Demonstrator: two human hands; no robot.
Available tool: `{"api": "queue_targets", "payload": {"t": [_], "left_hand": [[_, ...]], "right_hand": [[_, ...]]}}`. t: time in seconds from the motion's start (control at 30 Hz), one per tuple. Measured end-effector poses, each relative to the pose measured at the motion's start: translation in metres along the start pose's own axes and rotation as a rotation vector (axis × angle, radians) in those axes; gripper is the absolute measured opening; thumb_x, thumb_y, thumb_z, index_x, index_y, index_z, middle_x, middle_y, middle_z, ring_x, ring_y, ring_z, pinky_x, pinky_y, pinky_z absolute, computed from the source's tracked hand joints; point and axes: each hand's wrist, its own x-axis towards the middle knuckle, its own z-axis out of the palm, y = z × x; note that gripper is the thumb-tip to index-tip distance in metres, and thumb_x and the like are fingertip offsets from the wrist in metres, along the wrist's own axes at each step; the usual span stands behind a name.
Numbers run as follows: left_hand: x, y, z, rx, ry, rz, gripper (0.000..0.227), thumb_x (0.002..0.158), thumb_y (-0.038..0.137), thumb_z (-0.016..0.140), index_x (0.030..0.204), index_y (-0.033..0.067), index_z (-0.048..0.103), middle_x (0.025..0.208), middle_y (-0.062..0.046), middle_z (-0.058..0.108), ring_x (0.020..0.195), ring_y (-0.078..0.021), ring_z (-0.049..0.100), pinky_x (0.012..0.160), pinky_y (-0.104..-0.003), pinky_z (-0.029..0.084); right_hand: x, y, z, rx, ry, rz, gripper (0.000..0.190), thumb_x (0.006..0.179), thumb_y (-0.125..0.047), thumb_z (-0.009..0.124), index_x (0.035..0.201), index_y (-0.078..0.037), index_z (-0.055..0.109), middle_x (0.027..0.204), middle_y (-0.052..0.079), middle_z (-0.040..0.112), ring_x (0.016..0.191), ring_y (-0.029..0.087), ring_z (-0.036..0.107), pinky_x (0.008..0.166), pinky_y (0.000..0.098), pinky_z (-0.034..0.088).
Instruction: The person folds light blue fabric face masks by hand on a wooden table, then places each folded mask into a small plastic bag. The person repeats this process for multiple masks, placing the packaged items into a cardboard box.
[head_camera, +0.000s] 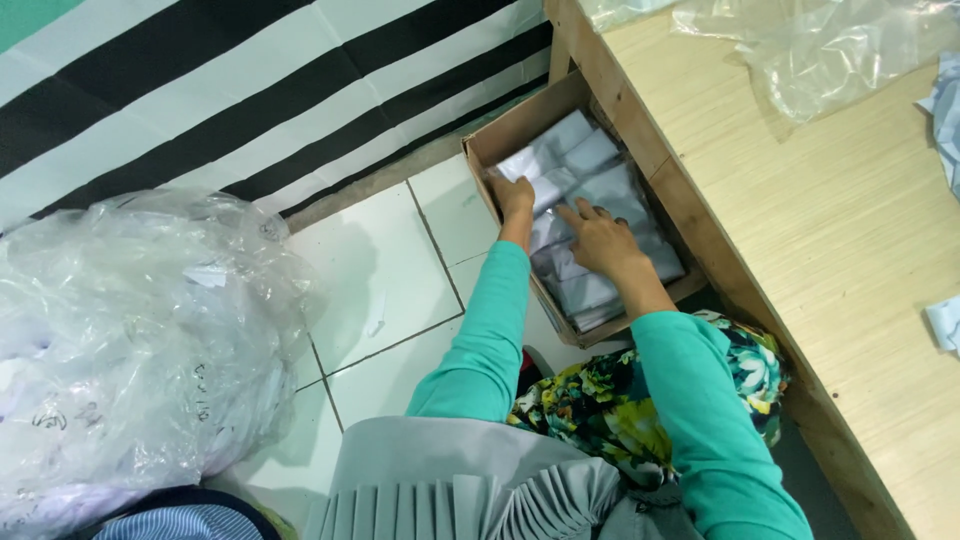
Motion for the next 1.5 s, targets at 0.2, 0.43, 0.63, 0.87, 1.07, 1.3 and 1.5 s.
{"api": "queue_targets", "payload": {"t": [0.2,0.43,0.63,0.87,1.07,1.3,1.5], "left_hand": [[-0.087,0.081,-0.038,0.014,0.092,0.123,0.075,0.1,-0.007,0.047,0.163,0.0043,0.008,0.167,-0.029,0.02,0.156,-0.0382,0.024,0.13,-0.05,0.025],[-0.171,0.127,-0.065,0.198,0.047,0.501,0.077,0.097,-0.011,0.055,0.161,0.0039,0.016,0.161,-0.039,0.021,0.151,-0.053,0.027,0.125,-0.063,0.03],[-0.176,0.112,-0.051,0.2,-0.111,0.771,0.068,0.095,-0.013,0.058,0.155,0.0069,0.033,0.159,-0.039,0.016,0.15,-0.0551,0.022,0.122,-0.064,0.026],[-0.273,0.163,-0.017,-0.063,-0.137,1.109,0.05,0.095,-0.008,0.054,0.142,0.0102,0.053,0.158,-0.023,0.031,0.146,-0.0398,0.039,0.109,-0.049,0.044],[-0.419,0.201,0.038,-0.266,-0.65,1.234,0.036,0.096,-0.011,0.053,0.123,0.0069,0.066,0.134,-0.02,0.056,0.129,-0.0365,0.056,0.093,-0.036,0.052],[-0.561,0.181,0.102,-0.141,-1.445,1.406,0.032,0.101,-0.009,0.05,0.119,0.0107,0.067,0.127,-0.012,0.059,0.107,-0.0264,0.067,0.083,-0.034,0.055],[-0.601,0.138,0.149,0.065,-1.572,1.365,0.026,0.095,0.0,0.062,0.109,0.0181,0.074,0.11,-0.003,0.07,0.099,-0.0284,0.074,0.079,-0.036,0.061]], "right_hand": [[-0.015,-0.016,-0.004,-0.034,0.027,0.021,0.07,0.093,-0.021,0.07,0.159,-0.027,0.045,0.16,0.013,0.045,0.143,0.039,0.047,0.107,0.0631,0.045],[-0.017,0.01,0.022,-0.074,0.13,0.042,0.055,0.095,-0.028,0.07,0.149,-0.023,0.058,0.144,0.016,0.06,0.128,0.037,0.062,0.097,0.056,0.054],[-0.103,0.006,-0.061,0.283,0.354,0.066,0.041,0.1,-0.016,0.063,0.14,-0.01,0.066,0.132,0.025,0.067,0.118,0.042,0.068,0.092,0.0513,0.057],[-0.258,0.076,-0.085,0.496,1.09,-0.006,0.029,0.095,0.001,0.068,0.117,-0.016,0.077,0.113,0.01,0.076,0.096,0.035,0.073,0.084,0.0459,0.059],[-0.406,0.215,-0.027,0.043,1.503,0.256,0.034,0.095,0.014,0.068,0.117,-0.01,0.08,0.114,0.011,0.074,0.099,0.032,0.071,0.089,0.0437,0.057],[-0.531,0.271,0.025,-0.576,1.57,0.831,0.034,0.105,-0.013,0.071,0.137,0.0,0.067,0.154,0.029,0.037,0.13,0.048,0.051,0.103,0.0592,0.05],[-0.528,0.324,0.053,-0.55,1.513,1.06,0.064,0.078,-0.01,0.09,0.139,-0.011,0.07,0.153,0.031,0.045,0.14,0.046,0.047,0.11,0.0535,0.035]]}}
